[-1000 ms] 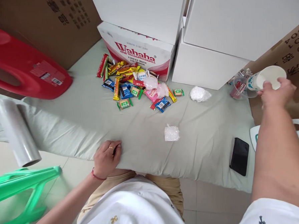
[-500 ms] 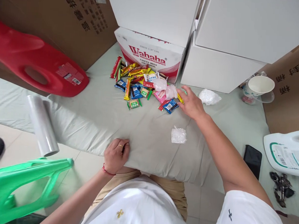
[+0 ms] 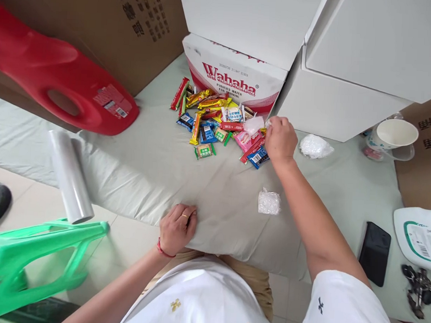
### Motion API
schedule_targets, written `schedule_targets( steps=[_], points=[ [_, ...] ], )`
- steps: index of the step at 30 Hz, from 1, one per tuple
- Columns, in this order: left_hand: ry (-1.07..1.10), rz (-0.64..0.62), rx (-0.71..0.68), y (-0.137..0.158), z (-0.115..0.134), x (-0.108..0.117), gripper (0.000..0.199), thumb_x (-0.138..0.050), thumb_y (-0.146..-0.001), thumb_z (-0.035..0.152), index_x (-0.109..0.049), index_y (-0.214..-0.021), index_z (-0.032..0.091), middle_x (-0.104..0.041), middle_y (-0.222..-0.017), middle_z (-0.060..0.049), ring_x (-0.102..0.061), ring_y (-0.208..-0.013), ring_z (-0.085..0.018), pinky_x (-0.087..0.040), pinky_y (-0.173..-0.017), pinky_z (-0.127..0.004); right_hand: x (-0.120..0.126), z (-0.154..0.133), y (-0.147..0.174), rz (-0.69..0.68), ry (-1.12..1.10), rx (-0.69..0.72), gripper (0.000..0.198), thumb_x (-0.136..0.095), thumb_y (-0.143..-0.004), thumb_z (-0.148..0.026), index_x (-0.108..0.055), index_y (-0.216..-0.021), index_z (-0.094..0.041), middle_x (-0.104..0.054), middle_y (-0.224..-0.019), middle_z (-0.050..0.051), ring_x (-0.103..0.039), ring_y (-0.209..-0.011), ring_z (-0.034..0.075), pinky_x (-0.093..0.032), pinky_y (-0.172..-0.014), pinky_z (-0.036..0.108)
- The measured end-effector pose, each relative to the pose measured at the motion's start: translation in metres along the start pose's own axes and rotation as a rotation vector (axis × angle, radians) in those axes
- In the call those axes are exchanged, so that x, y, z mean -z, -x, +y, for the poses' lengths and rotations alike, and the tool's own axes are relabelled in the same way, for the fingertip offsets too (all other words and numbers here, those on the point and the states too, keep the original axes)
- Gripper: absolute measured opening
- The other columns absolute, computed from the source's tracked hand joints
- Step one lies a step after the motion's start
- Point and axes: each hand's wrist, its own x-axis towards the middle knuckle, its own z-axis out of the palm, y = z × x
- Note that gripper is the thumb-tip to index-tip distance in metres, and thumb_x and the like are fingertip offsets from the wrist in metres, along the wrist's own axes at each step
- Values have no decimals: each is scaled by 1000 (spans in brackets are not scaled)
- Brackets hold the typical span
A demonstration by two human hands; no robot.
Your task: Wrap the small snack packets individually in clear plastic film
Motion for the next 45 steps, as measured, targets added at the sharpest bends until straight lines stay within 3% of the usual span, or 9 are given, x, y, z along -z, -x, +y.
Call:
schedule_targets(
  steps=[8, 12, 16, 22, 30, 33, 37, 39, 45],
  points=[
    [-1, 12, -39, -2, 1, 3, 18, -56, -92, 10, -63, -102, 22, -67, -81, -4, -63, -77, -20, -49, -70, -31, -38, -21, -24, -195, -26, -87, 65, -53, -95, -62, -58, -140, -14, -47, -146, 25, -47, -129, 47, -45, -100, 63],
    [-2, 29, -40, -4, 2, 4, 17, -57, -91, 9, -62, -102, 22, -68, -81, -3, -64, -77, -20, -49, -69, -31, -51, -11, -23, -206, -45, -56, 48, -59, -93, -39, -62, -136, -15, -53, -143, 21, -51, -125, 40, -45, -104, 56],
    [6, 42, -53, -4, 2, 4, 18, -59, -90, 7, -62, -102, 20, -68, -81, -3, -63, -76, -19, -49, -68, -30, -32, 23, -24, -46, -82, -19, 42, -49, -91, -18, -65, -130, -15, -61, -131, 18, -57, -117, 33, -44, -106, 49],
    [9, 51, -60, -4, 2, 3, 17, -60, -89, 7, -63, -101, 19, -67, -80, -4, -62, -76, -20, -48, -69, -30, 22, 92, -19, 267, 44, 16, 56, -48, -93, -17, -47, -149, -18, -46, -150, 21, -39, -134, 34, -32, -111, 53],
    [4, 48, -59, -4, 1, 2, 18, -59, -89, 7, -62, -102, 20, -67, -82, -3, -63, -77, -20, -48, -70, -30, -3, 143, 10, -226, 235, -8, 60, -58, -94, -34, -49, -151, -17, -38, -163, 17, -27, -149, 37, -23, -118, 59],
    [5, 43, -57, -3, 0, 1, 19, -59, -89, 7, -62, -103, 20, -67, -81, -3, -63, -77, -20, -48, -70, -30, 12, 157, 16, -121, 130, -11, 68, -63, -93, -36, -44, -156, -16, -27, -169, 19, -29, -150, 32, -30, -117, 46],
    [-1, 37, -61, -2, -1, 0, 19, -60, -89, 7, -62, -103, 20, -66, -82, -3, -62, -77, -20, -49, -70, -30, 42, 180, 24, 76, -8, -170, 42, -53, -97, -25, -64, -135, -11, -61, -133, 22, -57, -116, 24, -44, -96, 33],
    [-12, 38, -65, -2, -1, 0, 19, -60, -89, 7, -61, -103, 20, -65, -81, -3, -61, -76, -20, -48, -70, -30, 48, 188, 30, 48, 11, -268, 33, -54, -96, -23, -71, -120, -10, -67, -112, 18, -57, -97, 23, -42, -92, 34],
    [-29, 48, -72, -2, -1, 0, 19, -59, -90, 8, -61, -103, 21, -65, -81, -3, -61, -76, -20, -49, -69, -30, 32, 191, 37, -99, 103, -206, 35, -74, -85, -25, -74, -119, -17, -61, -126, 17, -41, -108, 26, -34, -91, 36]
  ],
)
